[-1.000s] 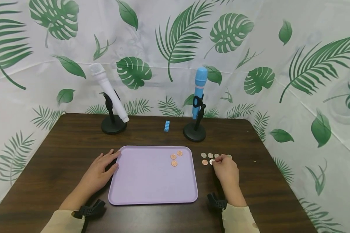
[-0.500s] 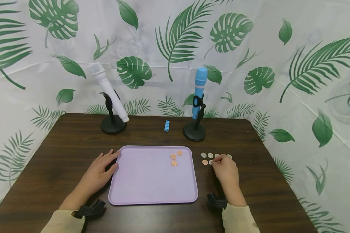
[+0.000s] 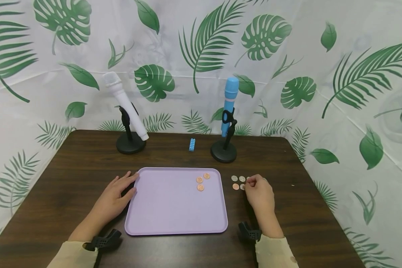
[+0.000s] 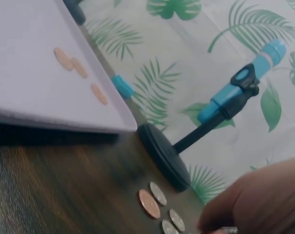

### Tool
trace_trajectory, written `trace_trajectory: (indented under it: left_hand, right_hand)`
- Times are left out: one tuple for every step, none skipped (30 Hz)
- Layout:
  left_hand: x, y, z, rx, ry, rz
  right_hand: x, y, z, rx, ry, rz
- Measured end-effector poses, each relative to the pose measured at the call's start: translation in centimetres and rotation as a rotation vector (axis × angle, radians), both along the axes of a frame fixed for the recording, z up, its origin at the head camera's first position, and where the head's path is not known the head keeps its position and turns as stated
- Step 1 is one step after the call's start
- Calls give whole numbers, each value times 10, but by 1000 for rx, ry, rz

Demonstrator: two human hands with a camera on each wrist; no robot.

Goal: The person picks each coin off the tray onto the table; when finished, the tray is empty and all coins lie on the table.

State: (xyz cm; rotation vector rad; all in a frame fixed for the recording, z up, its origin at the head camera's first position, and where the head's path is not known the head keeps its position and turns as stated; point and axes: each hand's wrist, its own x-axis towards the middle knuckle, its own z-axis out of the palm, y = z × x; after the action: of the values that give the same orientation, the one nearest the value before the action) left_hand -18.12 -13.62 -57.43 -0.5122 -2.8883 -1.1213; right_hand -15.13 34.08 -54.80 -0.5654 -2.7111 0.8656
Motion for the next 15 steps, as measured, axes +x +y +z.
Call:
trace_trajectory:
  left_hand:
    - [0,0,0,-1,1,0]
    - [0,0,-1,-1,2,2]
    - [0,0,-1,-2,2,1]
    - [0,0,-1,-4,2,3]
    - [-1,-1,-2,-5,-2,1]
    - [-1,-1,-2,-7,-4,3]
    - [-2,-1,-3,-10,-6,3]
    - [-2,-2,-3,-11,-8,3]
    - [-3,-2,-4,-13,-9,3]
    - [-3,-3,-4,-13,-10,3]
    - [-3,-3,-4,-12,-11,2]
    - [-3,-3,-4,-12,-10,2]
    - [-3,-3,-4,-13,-7,0]
    - [-3,-3,-4,-11,-5,0]
    - [-2,-3,-4,-10,0,-2]
  right_hand:
    - [-1,-2,-1,-8,31,10]
    - [-2,-4,-1,-16,66,27]
    - [-4,-7,-2,-35,100,52]
    - [-5,-10,-3,-68,132,82]
    - [-6,-13,-4,-102,164,118]
    - [-7,-17,-4,-136,194,156]
    - [-8,-22,-4,-180,212,196]
    - [-8,-26,-4,-228,218,237]
    - [-8,-30,-5,-275,213,279]
    - [-8,-34,-7,-318,200,322]
    - [-8,-37,-8,-352,176,365]
    - [-7,-41,-9,-385,145,410]
    - [-7,-44,-11,-414,101,450]
    - [-6,-47,-12,-428,58,493]
    - [-6,-49,-13,-437,21,538]
